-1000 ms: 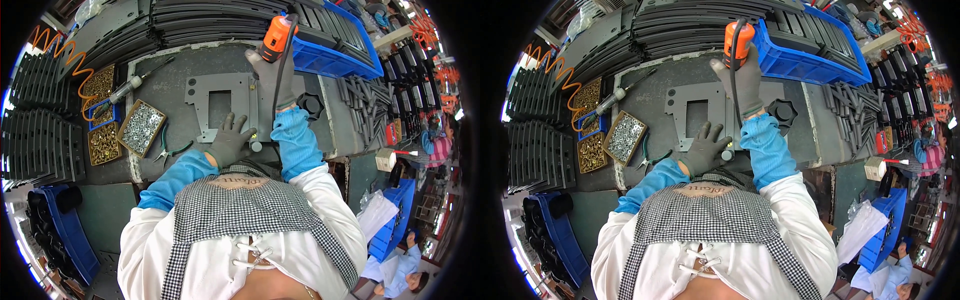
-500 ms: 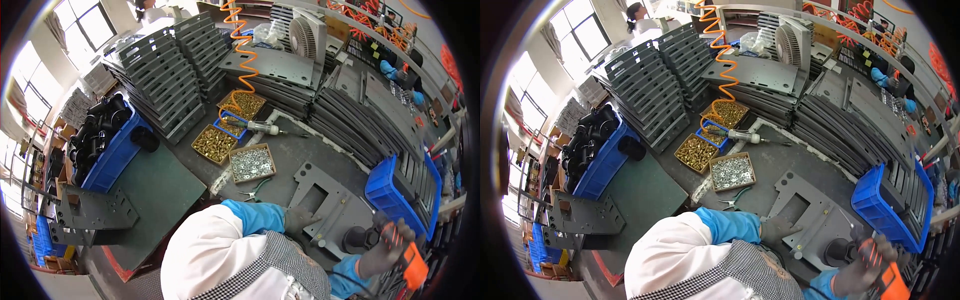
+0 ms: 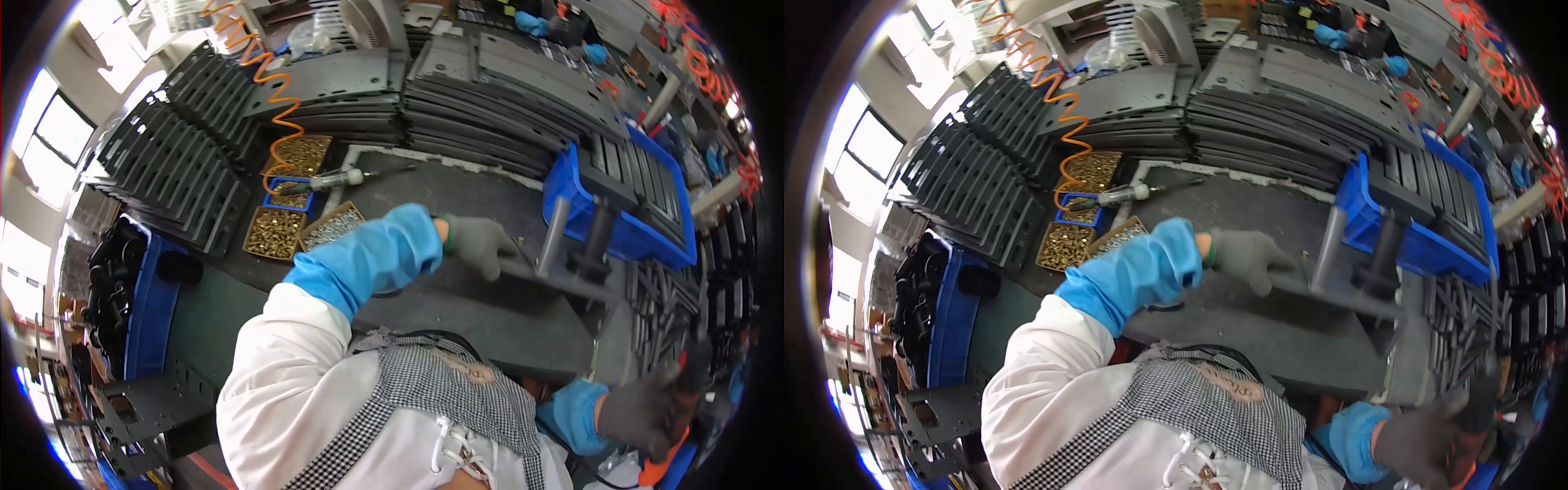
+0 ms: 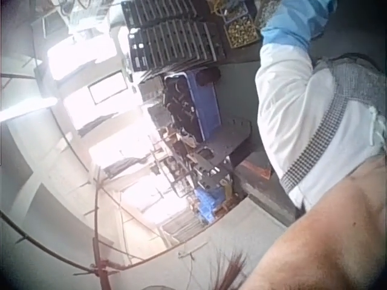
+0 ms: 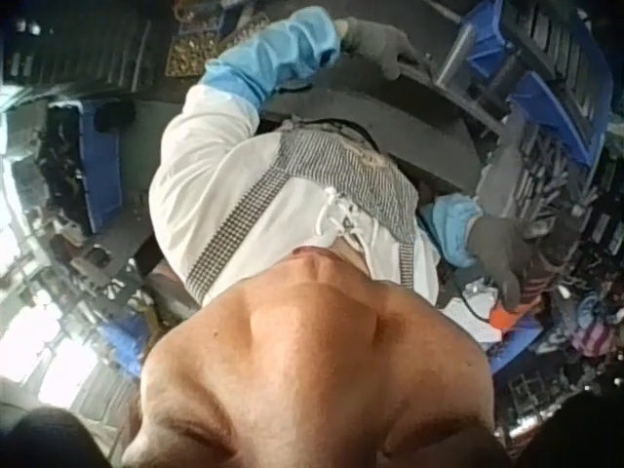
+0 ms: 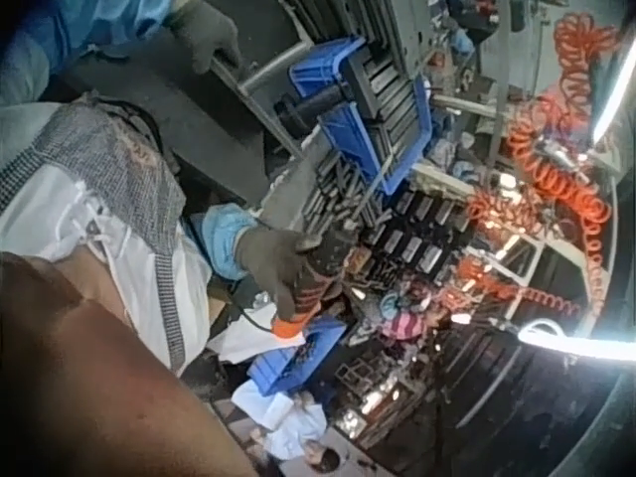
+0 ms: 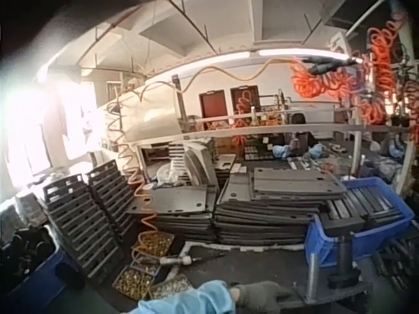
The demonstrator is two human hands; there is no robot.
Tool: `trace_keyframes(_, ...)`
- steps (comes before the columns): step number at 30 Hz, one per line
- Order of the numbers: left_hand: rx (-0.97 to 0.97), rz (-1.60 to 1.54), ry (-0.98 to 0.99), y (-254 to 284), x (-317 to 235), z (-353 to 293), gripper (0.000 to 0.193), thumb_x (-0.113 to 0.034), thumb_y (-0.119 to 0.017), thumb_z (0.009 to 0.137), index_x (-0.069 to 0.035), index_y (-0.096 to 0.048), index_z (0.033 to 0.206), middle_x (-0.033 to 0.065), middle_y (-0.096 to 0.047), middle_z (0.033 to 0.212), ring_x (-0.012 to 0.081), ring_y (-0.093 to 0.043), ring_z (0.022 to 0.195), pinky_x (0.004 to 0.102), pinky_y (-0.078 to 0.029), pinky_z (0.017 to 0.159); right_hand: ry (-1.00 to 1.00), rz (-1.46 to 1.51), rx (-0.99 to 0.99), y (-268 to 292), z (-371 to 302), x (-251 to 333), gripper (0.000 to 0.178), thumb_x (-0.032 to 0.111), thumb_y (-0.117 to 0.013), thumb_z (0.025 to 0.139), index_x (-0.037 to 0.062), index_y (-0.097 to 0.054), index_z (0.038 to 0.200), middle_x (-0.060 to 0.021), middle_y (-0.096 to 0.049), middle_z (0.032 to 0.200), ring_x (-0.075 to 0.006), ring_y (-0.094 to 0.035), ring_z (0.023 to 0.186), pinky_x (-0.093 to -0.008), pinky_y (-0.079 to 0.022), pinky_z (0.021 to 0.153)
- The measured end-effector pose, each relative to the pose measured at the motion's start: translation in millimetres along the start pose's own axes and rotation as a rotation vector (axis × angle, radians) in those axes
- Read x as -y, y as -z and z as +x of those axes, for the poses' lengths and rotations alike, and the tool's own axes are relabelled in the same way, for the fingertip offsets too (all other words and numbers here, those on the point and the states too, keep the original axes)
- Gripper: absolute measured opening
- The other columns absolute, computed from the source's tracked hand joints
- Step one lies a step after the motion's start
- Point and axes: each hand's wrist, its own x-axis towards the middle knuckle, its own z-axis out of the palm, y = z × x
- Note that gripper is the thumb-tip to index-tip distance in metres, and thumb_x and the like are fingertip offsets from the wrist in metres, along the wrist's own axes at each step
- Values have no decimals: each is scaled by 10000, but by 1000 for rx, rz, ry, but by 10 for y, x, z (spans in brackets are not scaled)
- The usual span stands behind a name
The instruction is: The person assembles an electronic housing by joining various metal and plastic components with screws, using an electric screwdriver.
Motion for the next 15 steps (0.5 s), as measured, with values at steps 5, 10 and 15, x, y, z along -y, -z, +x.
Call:
trace_keyframes(5, 62, -226, 134, 271, 23, 107, 678, -211, -676, 733, -70, -623, 1394, 132, -731, 956, 235, -695, 824, 374, -555, 733, 470, -1984, 55, 558, -218, 201, 824, 595, -618, 966, -32, -417, 1462, -199, -580, 1354, -259, -644, 1040, -361, -582, 843)
trace_keyframes(10, 108, -230, 72, 363, 506, 163, 735, -176, -658, 746, -83, -552, 1467, 112, -709, 855, 185, -652, 615, 302, -522, 529, 378, -1757, -15, 630, -330, 60, 839, 531, -747, 888, 36, -435, 1489, -201, -536, 1449, -255, -669, 1074, -292, -625, 828)
trace_keyframes(15, -174, -184, -87, -204, 298, -339, 789, -167, -693, 727, -15, -519, 1481, 165, -714, 1124, 182, -677, 994, 312, -538, 863, 269, -1642, 127, 783, -356, 191, 818, 458, -824, 848, 149, -460, 1512, -184, -519, 1487, -245, -706, 967, -281, -648, 711)
